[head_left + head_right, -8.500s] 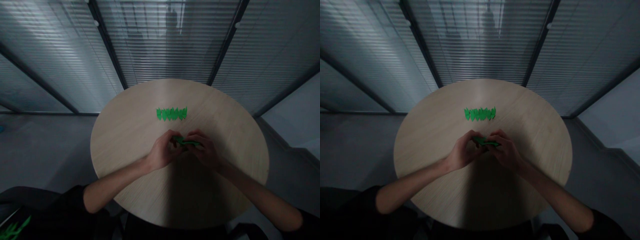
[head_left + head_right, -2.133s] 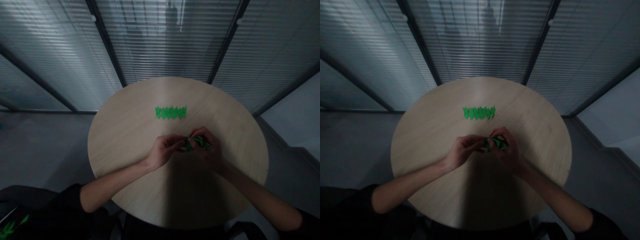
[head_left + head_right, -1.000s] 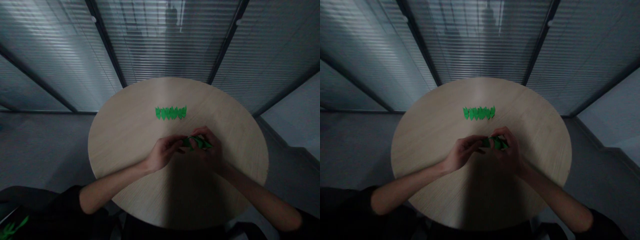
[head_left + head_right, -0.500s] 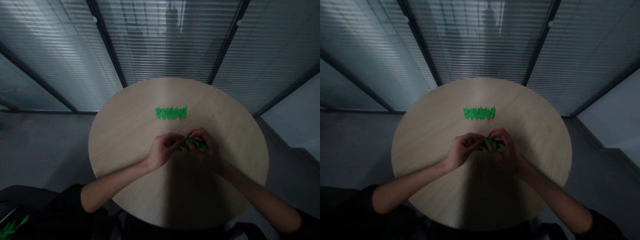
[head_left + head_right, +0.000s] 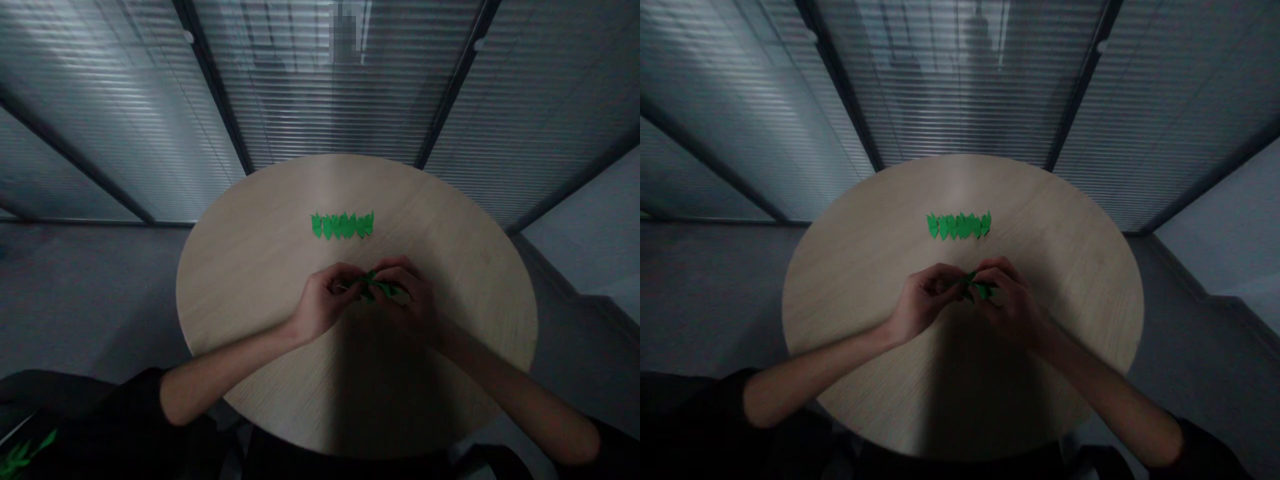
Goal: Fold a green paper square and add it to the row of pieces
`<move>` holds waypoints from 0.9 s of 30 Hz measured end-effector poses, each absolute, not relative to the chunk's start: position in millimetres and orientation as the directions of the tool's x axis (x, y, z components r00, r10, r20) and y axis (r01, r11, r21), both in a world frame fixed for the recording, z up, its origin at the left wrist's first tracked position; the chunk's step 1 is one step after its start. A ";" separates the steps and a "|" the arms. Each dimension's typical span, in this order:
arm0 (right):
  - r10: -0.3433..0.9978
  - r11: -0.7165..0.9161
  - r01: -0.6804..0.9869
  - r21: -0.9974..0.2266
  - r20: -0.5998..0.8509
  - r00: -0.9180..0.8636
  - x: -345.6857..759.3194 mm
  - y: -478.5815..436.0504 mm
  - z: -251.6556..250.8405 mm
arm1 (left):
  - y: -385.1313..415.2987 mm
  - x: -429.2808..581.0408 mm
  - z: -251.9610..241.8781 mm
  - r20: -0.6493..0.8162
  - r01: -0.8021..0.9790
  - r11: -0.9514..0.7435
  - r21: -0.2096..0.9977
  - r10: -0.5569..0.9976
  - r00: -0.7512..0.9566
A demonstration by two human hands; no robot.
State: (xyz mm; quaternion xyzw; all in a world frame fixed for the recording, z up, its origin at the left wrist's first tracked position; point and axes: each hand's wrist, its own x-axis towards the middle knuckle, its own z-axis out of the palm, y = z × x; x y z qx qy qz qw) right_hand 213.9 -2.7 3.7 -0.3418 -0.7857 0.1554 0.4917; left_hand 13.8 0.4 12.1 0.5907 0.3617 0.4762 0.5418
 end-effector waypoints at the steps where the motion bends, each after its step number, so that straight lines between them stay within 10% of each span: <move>1: 0.681 0.725 0.393 -0.566 0.675 -0.284 214.6 -2.6 2.4 | 0.0 13.9 11.7 0.179 -0.091 -0.160 0.983 0.945 0.272; 27: 0.627 0.764 0.430 -0.482 0.711 -0.318 214.9 -8.4 3.8 | -0.4 12.1 5.5 0.197 -0.073 -0.184 0.980 0.942 0.272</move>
